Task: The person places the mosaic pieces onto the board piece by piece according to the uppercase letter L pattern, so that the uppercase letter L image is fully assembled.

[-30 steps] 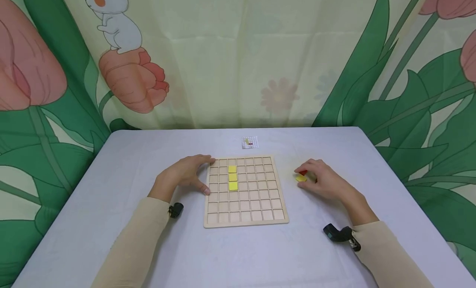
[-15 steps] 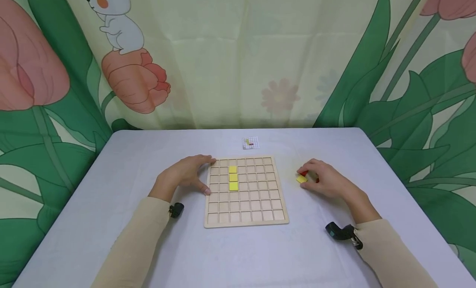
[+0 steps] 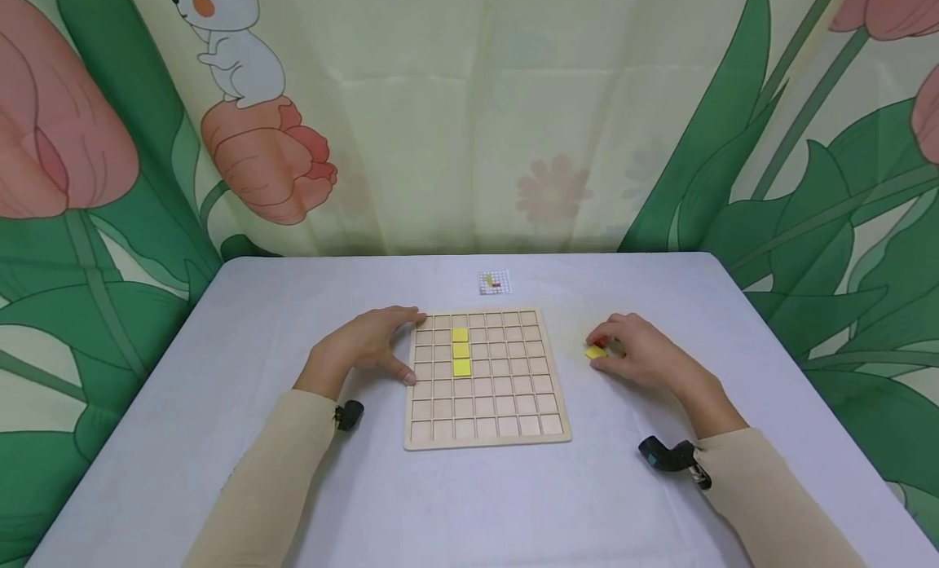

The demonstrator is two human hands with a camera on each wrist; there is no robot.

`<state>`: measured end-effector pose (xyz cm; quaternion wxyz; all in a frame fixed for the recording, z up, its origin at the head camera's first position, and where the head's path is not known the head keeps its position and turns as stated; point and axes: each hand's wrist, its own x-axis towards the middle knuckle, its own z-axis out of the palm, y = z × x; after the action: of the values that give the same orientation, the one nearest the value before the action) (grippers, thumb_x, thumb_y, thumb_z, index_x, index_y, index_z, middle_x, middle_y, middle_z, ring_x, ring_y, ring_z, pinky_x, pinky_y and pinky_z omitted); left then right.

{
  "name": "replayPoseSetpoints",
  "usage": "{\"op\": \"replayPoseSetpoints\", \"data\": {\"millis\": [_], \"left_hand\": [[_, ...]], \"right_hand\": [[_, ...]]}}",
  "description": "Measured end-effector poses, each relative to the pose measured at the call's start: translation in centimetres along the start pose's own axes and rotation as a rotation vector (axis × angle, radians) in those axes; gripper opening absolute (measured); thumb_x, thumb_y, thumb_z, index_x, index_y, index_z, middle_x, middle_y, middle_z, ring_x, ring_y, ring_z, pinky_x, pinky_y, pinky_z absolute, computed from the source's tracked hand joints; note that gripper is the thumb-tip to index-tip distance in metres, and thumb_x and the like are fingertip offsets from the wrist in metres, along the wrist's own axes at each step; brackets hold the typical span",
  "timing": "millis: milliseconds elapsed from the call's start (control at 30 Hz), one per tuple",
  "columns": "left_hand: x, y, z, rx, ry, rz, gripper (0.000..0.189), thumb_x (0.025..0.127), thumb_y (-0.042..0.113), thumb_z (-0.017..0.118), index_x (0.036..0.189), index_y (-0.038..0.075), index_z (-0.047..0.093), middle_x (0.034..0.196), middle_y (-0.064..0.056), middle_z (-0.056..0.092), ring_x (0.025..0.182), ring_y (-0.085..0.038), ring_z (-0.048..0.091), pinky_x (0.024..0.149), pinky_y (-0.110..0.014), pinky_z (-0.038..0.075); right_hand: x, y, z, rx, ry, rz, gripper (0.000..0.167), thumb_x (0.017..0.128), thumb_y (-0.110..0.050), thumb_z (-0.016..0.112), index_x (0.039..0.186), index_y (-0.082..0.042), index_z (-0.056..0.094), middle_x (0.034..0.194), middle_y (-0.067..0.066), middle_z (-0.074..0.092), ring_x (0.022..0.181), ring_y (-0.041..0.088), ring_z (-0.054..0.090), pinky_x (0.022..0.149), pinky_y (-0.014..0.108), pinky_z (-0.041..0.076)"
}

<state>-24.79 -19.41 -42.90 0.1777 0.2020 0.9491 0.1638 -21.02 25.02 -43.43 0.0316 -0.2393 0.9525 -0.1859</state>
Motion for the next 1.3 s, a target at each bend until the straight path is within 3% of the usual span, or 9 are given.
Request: {"op": "replayPoseSetpoints", "data": {"millis": [200,400,567,900,1300], "left_hand": [[0.0,0.0,0.0,-0.006,-0.001,0.013,0.116,0.059,0.053,0.096,0.157,0.022,0.043,0.166,-0.007,0.035,0.154,-0.033,0.03,0.124,-0.053,0.029],[0.1,0.0,0.0,-0.008,-0.006,0.002,0.116,0.06,0.052,0.097,0.158,0.023,0.042,0.167,-0.007,0.034,0.154,-0.033,0.029,0.125,-0.053,0.028],[-0.1,0.1,0.1,-0.025,-0.012,-0.011,0.116,0.06,0.051,0.097,0.158,0.023,0.042,0.167,-0.006,0.034,0.154,-0.033,0.029,0.125,-0.053,0.028],[0.1,0.2,-0.1,0.005,-0.016,-0.014,0.115,0.06,0.051,0.097,0.158,0.024,0.042,0.167,-0.005,0.033,0.155,-0.032,0.029,0.125,-0.053,0.028],[0.1,-0.2,-0.1,-0.004,-0.017,-0.009,0.116,0.06,0.052,0.096,0.158,0.023,0.041,0.167,-0.006,0.033,0.155,-0.033,0.028,0.125,-0.053,0.027]], "right_hand": [[-0.2,-0.1,0.0,0.005,-0.022,0.036,0.028,0.09,-0.02,0.08,0.115,-0.009,0.073,0.098,-0.002,0.066,0.09,0.018,0.056,0.081,0.039,0.05],[-0.2,-0.1,-0.3,-0.003,-0.039,-0.017,0.021,0.092,-0.016,0.078,0.111,-0.012,0.073,0.09,-0.005,0.061,0.086,0.016,0.053,0.079,0.038,0.048],[-0.3,-0.3,-0.2,0.008,-0.049,-0.013,0.02,0.094,-0.011,0.074,0.113,-0.016,0.074,0.1,-0.003,0.064,0.093,0.018,0.055,0.083,0.04,0.05],[-0.1,-1.1,-0.2,0.041,0.064,-0.091,0.026,0.094,-0.005,0.073,0.118,-0.014,0.075,0.109,0.002,0.064,0.103,0.025,0.055,0.086,0.042,0.049],[1.5,-2.5,0.4,0.154,0.1,-0.133,0.025,0.096,-0.006,0.071,0.12,-0.012,0.074,0.112,0.002,0.06,0.1,0.024,0.057,0.08,0.043,0.054]]}}
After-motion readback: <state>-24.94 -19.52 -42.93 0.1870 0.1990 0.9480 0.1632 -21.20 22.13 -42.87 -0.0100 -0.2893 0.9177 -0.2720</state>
